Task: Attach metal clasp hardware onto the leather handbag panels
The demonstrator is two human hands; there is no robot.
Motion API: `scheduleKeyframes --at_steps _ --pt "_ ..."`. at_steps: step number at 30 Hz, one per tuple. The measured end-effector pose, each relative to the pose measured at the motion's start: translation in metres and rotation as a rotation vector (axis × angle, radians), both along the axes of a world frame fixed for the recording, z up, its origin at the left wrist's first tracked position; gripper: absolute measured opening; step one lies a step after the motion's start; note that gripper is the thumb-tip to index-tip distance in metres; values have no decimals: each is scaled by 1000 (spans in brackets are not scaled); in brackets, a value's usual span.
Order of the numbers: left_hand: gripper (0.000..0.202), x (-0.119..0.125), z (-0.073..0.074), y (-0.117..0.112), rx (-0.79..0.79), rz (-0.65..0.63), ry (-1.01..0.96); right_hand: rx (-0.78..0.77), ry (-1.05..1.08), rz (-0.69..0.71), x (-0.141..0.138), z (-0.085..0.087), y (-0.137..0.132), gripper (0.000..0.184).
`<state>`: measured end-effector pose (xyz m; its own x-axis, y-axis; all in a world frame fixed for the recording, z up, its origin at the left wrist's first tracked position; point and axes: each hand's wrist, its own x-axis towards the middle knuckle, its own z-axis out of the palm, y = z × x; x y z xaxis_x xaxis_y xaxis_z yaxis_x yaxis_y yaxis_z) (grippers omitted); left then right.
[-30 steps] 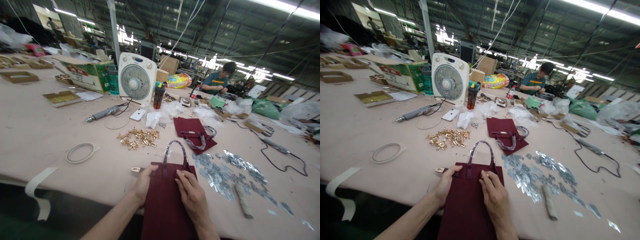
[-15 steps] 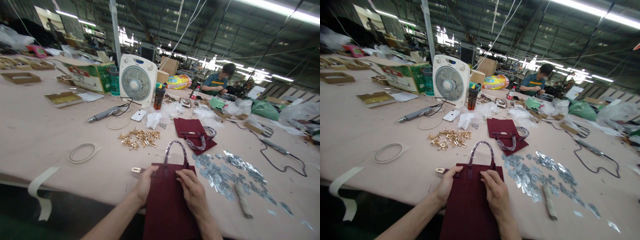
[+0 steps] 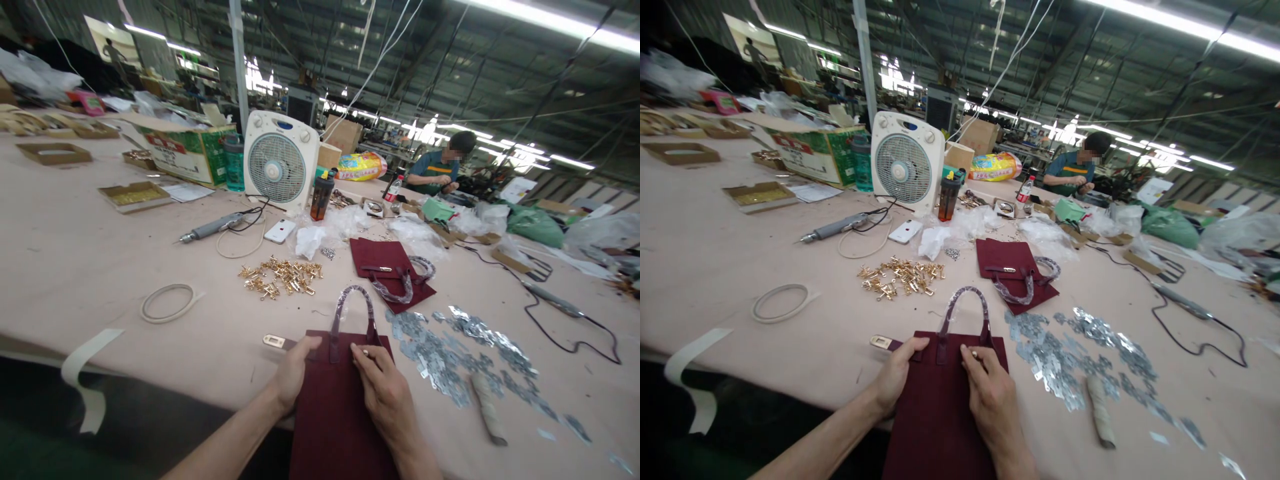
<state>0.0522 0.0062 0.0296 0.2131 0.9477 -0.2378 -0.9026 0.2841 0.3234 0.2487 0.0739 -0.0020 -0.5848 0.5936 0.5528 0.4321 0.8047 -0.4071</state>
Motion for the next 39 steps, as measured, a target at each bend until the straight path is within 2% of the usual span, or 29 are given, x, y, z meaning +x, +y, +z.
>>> scheduleKeyframes --at_steps 7,15,21,28,34,39 --pt "41 2 4 1 -82 29 149 97 3 -102 -5 -5 -7 45" --pt "42 3 9 0 -133 32 161 181 -60 -218 -11 -6 -12 38" --pt "41 5 10 -1 -140 40 143 255 -146 -272 -12 -11 -16 44" --pt "35 8 -1 2 -130 100 227 117 -180 -218 -6 -16 -30 58" --pt "29 11 -13 6 -148 228 447 -42 -239 -169 -3 -5 -41 71" --pt "29 9 -14 7 -132 227 457 -85 -330 -203 -5 -1 -46 78"
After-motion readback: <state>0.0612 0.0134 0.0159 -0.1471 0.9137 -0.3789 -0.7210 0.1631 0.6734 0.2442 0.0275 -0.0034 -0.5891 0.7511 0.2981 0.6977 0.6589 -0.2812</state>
